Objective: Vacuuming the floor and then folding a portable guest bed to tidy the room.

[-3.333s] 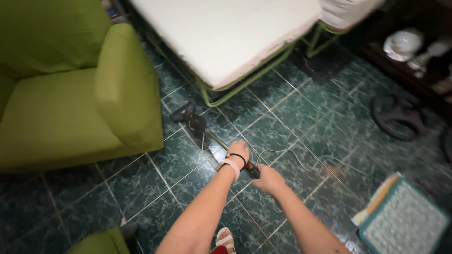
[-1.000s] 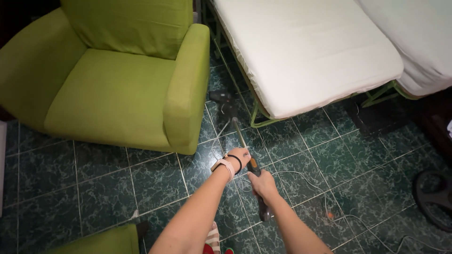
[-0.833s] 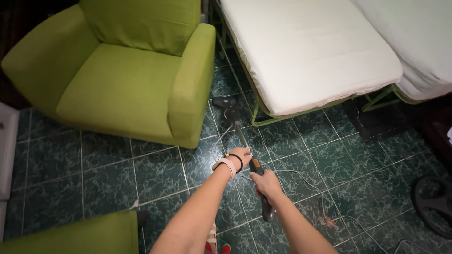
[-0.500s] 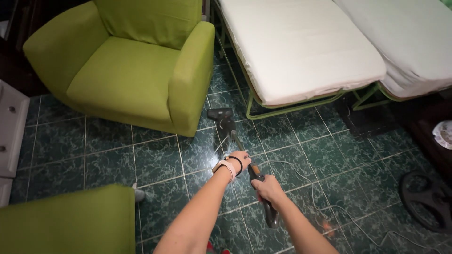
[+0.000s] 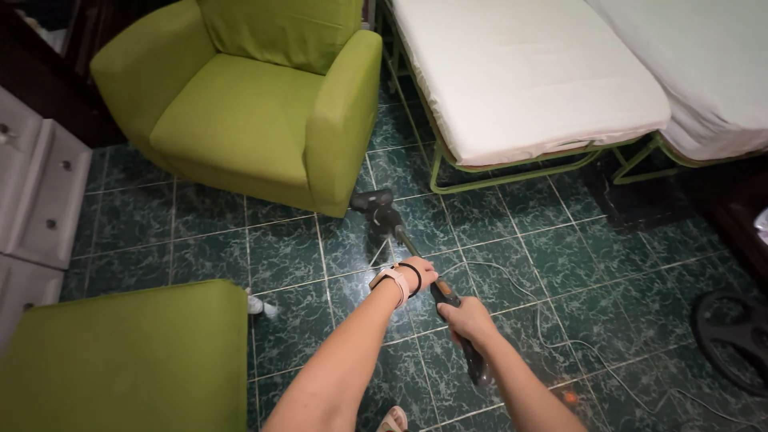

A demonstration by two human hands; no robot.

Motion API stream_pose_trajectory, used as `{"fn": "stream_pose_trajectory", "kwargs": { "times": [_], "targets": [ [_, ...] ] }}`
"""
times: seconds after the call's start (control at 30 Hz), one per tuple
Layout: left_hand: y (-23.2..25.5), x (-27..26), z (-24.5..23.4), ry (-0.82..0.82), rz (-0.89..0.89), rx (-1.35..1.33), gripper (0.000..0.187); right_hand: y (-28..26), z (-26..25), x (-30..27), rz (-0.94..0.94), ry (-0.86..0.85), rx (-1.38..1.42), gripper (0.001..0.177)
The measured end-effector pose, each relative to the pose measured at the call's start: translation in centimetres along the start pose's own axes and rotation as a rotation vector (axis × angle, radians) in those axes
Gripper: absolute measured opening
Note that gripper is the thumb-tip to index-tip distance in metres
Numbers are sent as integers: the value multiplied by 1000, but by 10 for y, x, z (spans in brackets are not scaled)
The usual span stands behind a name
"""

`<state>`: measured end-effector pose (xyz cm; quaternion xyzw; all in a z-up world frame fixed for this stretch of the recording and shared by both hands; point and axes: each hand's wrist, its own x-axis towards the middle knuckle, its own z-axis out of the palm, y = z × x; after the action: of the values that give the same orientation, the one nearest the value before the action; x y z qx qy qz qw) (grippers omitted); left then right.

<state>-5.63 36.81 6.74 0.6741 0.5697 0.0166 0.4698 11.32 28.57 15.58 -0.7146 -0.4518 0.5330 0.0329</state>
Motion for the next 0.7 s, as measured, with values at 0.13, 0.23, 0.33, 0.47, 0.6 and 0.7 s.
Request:
{"fn": "stream_pose_trajectory", "kwargs": {
  "times": [0.13,0.23,0.33,0.47,0.6,0.7],
  "targets": [
    [-29,-5,-4,62,22,-55,37,6,20,1,10,4,-45,47],
    [-28,-19,-15,84,-5,-33,35,6,23,-4,21,26,-34,46],
    [-20,-23,-7,48,-63,-14,35,6,12,-12,38,77,-67,44],
    [6,-22,14,51,54,39,40,7,-23,-30,77,48,-130,44],
    [43,-47,13,5,163,-53,48,12,-48,-60,97,-30,-95,35],
    [54,-42,22,-82,181,-94,53,21,-59,-77,62,-48,-133,31]
  ]
}}
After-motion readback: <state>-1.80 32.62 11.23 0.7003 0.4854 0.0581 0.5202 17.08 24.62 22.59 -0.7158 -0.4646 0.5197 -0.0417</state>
